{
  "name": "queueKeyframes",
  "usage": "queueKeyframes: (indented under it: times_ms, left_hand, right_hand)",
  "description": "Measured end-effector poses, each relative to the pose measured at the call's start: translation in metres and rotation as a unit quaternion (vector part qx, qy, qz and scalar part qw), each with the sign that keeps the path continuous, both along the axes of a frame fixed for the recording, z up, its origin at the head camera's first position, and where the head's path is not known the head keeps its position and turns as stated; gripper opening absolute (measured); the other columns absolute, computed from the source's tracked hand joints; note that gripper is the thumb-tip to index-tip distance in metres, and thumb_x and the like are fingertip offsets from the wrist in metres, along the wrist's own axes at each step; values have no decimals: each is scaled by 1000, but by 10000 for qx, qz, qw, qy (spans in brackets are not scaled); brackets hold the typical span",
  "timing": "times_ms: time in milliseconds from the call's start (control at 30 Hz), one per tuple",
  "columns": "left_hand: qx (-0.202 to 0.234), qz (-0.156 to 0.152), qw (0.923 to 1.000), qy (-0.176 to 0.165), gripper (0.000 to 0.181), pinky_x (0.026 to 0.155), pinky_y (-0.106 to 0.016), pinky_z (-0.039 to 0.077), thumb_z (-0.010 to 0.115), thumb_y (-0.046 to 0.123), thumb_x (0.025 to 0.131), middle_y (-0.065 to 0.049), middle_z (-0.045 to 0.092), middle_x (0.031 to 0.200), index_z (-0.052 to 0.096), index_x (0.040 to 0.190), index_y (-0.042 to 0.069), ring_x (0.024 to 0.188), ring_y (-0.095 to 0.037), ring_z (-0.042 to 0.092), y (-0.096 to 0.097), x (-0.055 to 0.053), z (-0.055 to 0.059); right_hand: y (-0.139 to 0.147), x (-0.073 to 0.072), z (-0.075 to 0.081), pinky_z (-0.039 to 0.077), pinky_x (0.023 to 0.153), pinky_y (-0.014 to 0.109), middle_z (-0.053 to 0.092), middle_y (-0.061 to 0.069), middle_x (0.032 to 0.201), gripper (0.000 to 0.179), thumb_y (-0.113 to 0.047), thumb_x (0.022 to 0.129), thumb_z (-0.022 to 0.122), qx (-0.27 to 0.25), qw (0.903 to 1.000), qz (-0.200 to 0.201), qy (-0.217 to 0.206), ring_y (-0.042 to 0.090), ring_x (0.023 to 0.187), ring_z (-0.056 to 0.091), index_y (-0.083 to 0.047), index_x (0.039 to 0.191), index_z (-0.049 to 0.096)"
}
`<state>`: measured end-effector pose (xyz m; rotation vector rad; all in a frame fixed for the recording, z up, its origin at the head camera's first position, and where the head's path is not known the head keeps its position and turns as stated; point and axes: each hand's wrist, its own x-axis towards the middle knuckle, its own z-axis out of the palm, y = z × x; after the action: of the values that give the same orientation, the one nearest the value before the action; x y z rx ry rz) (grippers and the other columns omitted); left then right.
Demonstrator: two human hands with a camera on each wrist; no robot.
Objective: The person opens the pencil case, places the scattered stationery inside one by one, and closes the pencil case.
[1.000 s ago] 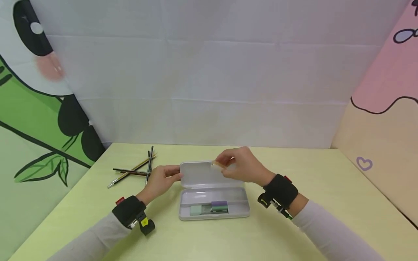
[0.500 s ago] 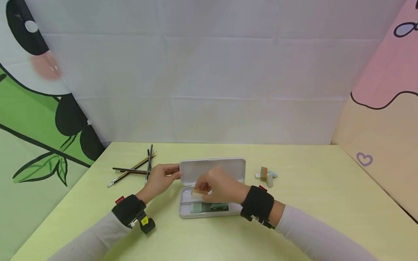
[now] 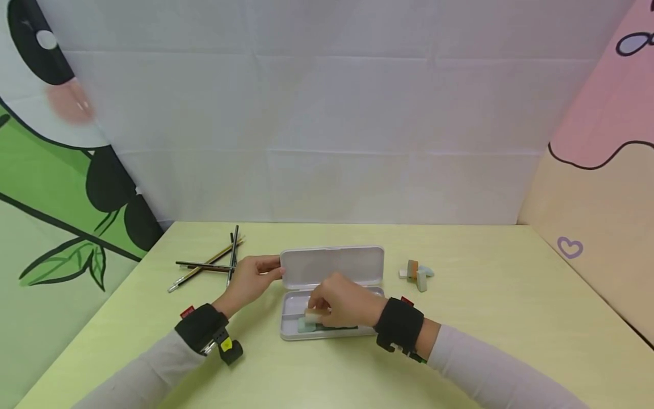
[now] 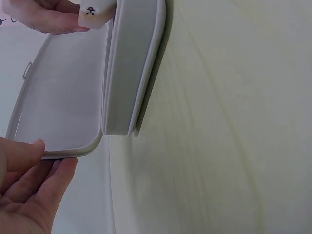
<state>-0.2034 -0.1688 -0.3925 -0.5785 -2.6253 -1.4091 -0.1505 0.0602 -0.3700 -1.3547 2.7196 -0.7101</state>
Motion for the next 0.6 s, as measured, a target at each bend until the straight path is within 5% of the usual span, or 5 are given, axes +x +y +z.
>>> queueKeyframes:
  times_ms: [600]
  left_hand:
    - [-58, 40, 9999, -90, 30, 78, -36, 60, 67, 5, 87, -17, 74, 103, 69, 117, 1, 98, -30, 71, 0, 2, 2]
  right_hand:
    - [0, 1, -4, 47, 63, 10, 74, -1, 81, 19, 2, 79, 69, 68, 10000, -29, 11, 3, 67, 61, -7, 94, 76]
